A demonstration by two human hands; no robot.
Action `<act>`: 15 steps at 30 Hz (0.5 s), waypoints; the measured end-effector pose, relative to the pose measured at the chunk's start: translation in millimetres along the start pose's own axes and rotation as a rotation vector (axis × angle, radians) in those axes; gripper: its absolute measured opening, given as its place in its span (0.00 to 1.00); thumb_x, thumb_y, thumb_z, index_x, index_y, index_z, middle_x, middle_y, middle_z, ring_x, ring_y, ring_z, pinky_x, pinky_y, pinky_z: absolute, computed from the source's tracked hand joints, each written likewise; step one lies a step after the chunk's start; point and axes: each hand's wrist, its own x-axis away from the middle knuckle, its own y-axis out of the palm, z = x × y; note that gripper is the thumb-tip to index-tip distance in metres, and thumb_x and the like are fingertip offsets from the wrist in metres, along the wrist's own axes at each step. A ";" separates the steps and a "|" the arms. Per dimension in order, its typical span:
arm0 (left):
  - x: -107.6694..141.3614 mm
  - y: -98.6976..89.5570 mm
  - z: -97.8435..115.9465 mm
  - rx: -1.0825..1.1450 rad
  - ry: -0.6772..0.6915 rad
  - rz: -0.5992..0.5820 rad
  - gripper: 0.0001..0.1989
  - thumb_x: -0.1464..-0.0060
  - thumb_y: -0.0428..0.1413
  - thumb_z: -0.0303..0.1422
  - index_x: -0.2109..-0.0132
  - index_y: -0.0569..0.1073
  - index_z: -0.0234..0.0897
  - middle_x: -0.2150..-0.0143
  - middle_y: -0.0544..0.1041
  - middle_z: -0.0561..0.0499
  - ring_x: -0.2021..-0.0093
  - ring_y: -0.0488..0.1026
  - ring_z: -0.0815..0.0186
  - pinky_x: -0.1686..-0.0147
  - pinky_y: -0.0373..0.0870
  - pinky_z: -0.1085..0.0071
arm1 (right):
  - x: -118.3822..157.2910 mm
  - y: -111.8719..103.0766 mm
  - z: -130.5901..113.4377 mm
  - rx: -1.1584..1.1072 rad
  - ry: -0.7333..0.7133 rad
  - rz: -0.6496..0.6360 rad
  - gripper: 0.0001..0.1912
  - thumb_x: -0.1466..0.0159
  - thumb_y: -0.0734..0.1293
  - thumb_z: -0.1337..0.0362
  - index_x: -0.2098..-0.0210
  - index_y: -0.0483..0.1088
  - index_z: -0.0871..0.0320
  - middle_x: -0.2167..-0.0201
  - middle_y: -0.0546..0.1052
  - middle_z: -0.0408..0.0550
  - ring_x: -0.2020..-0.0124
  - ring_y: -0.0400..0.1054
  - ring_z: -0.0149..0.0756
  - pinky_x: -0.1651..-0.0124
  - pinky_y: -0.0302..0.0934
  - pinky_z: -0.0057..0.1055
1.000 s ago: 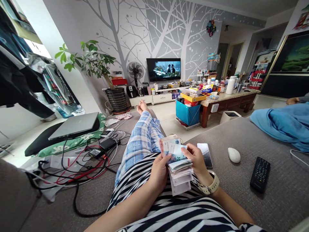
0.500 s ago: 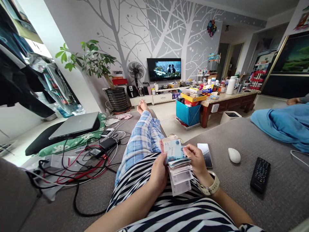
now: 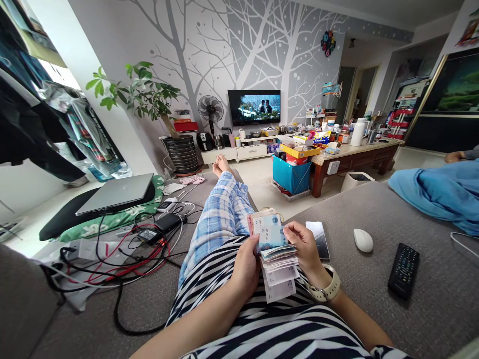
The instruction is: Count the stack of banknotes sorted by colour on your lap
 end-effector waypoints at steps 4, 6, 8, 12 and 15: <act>-1.2 -1.1 -0.4 -0.036 0.011 0.027 0.12 0.55 0.63 0.38 0.64 0.80 0.34 0.66 0.83 0.46 0.56 0.79 0.48 0.55 0.74 0.57 | 0.1 0.1 -1.1 -0.010 -0.002 -0.002 0.17 0.37 0.67 0.51 0.73 0.68 0.57 0.79 0.64 0.39 0.77 0.55 0.30 0.74 0.51 0.28; -2.4 -2.0 -0.9 -0.044 0.011 0.043 0.10 0.55 0.63 0.37 0.66 0.80 0.35 0.67 0.83 0.48 0.55 0.79 0.46 0.56 0.75 0.56 | 0.4 0.2 -1.7 -0.005 -0.003 -0.001 0.17 0.37 0.67 0.51 0.73 0.68 0.57 0.79 0.64 0.39 0.77 0.55 0.31 0.74 0.51 0.28; -3.7 -2.8 -1.4 -0.047 0.009 0.049 0.08 0.54 0.62 0.35 0.66 0.80 0.36 0.67 0.82 0.49 0.54 0.79 0.45 0.57 0.76 0.57 | 0.6 0.4 -2.1 -0.003 0.000 0.003 0.17 0.37 0.68 0.50 0.73 0.68 0.57 0.79 0.64 0.39 0.77 0.56 0.31 0.74 0.52 0.28; -4.8 -3.4 -1.5 -0.052 0.009 0.059 0.08 0.53 0.62 0.35 0.65 0.79 0.37 0.68 0.82 0.51 0.53 0.78 0.44 0.57 0.77 0.55 | 0.5 0.5 -1.6 -0.003 0.004 0.007 0.17 0.38 0.68 0.50 0.73 0.68 0.57 0.80 0.64 0.39 0.78 0.55 0.31 0.74 0.51 0.28; -4.5 -2.8 -0.9 -0.053 0.012 0.061 0.09 0.54 0.63 0.35 0.64 0.79 0.36 0.67 0.82 0.50 0.52 0.78 0.42 0.57 0.77 0.54 | 0.1 0.3 -0.9 -0.005 -0.006 0.012 0.17 0.38 0.68 0.50 0.73 0.68 0.57 0.80 0.64 0.39 0.78 0.55 0.31 0.74 0.51 0.28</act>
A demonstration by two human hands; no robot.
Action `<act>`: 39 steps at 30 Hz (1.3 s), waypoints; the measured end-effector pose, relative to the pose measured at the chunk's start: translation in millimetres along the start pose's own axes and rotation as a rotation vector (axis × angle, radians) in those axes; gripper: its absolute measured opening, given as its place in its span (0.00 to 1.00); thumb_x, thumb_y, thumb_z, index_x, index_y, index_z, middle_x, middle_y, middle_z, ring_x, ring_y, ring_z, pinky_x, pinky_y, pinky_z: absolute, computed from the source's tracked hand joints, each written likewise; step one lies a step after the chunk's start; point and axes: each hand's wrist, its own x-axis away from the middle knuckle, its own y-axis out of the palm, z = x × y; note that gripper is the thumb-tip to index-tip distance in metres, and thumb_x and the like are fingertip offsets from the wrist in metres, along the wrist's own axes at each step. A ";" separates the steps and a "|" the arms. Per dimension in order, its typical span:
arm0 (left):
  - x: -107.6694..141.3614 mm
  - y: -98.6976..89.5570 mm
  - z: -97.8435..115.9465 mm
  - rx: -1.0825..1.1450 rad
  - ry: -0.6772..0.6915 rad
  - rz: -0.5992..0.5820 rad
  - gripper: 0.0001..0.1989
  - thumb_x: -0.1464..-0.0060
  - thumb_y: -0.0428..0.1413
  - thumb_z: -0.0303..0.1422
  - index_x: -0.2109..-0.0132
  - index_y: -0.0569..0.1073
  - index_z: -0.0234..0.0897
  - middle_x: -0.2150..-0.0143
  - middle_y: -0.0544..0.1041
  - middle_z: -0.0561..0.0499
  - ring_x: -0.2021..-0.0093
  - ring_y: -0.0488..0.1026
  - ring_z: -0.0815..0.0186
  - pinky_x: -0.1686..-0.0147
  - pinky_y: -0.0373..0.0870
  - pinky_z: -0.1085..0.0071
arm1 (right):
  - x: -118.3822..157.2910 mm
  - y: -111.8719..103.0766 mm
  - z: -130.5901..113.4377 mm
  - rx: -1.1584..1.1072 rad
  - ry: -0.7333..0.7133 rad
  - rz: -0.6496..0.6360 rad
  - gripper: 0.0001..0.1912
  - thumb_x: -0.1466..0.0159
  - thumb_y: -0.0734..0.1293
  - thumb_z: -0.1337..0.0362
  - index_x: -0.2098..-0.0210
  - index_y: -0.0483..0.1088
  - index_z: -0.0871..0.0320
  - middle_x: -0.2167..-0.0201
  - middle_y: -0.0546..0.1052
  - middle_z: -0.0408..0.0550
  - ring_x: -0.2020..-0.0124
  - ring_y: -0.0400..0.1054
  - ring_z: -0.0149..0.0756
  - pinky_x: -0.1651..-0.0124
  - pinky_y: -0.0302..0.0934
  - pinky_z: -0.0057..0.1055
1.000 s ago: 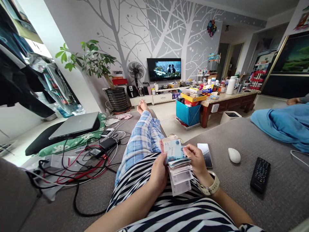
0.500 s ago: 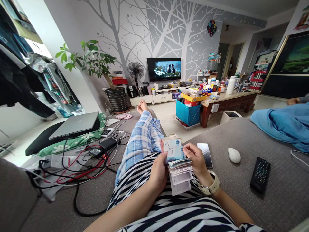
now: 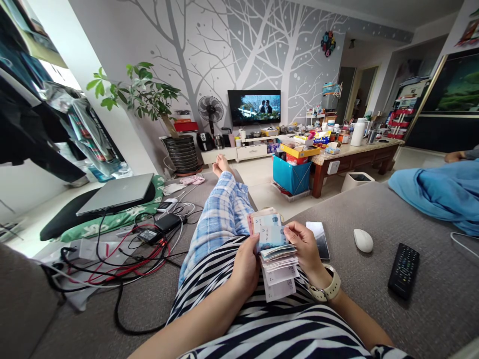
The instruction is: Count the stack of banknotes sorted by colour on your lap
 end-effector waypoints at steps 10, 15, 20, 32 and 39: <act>1.2 2.7 1.0 0.000 -0.005 -0.023 0.08 0.54 0.63 0.35 0.66 0.80 0.35 0.67 0.82 0.49 0.54 0.78 0.45 0.56 0.75 0.56 | 1.5 -2.2 1.0 0.012 -0.032 -0.018 0.16 0.35 0.66 0.53 0.72 0.69 0.57 0.79 0.65 0.40 0.77 0.56 0.31 0.73 0.50 0.28; 4.1 2.9 2.2 0.008 -0.007 -0.028 0.11 0.56 0.64 0.36 0.67 0.80 0.33 0.68 0.83 0.47 0.59 0.78 0.49 0.56 0.73 0.58 | 2.3 -2.4 0.6 0.010 -0.038 -0.019 0.17 0.35 0.67 0.52 0.75 0.68 0.57 0.80 0.63 0.39 0.77 0.55 0.30 0.74 0.49 0.28; 8.1 5.5 3.8 0.062 -0.030 -0.040 0.16 0.56 0.64 0.40 0.62 0.80 0.32 0.64 0.83 0.45 0.62 0.78 0.55 0.55 0.73 0.59 | 3.9 -1.8 1.4 -0.092 0.003 -0.040 0.22 0.33 0.64 0.49 0.76 0.68 0.57 0.83 0.67 0.41 0.81 0.54 0.29 0.76 0.48 0.29; 11.9 7.1 6.6 0.093 -0.066 -0.074 0.14 0.60 0.68 0.34 0.64 0.79 0.32 0.68 0.82 0.48 0.68 0.76 0.64 0.62 0.72 0.68 | -2.8 -0.4 7.8 -0.068 0.111 0.073 0.19 0.46 0.76 0.56 0.76 0.62 0.56 0.80 0.61 0.35 0.79 0.52 0.27 0.75 0.47 0.26; 12.5 5.9 5.4 0.082 -0.076 -0.066 0.13 0.63 0.69 0.32 0.68 0.78 0.32 0.72 0.80 0.49 0.71 0.74 0.66 0.65 0.71 0.70 | -2.9 -3.3 12.9 0.027 0.087 0.026 0.21 0.39 0.69 0.52 0.79 0.60 0.56 0.81 0.58 0.36 0.78 0.50 0.28 0.75 0.47 0.27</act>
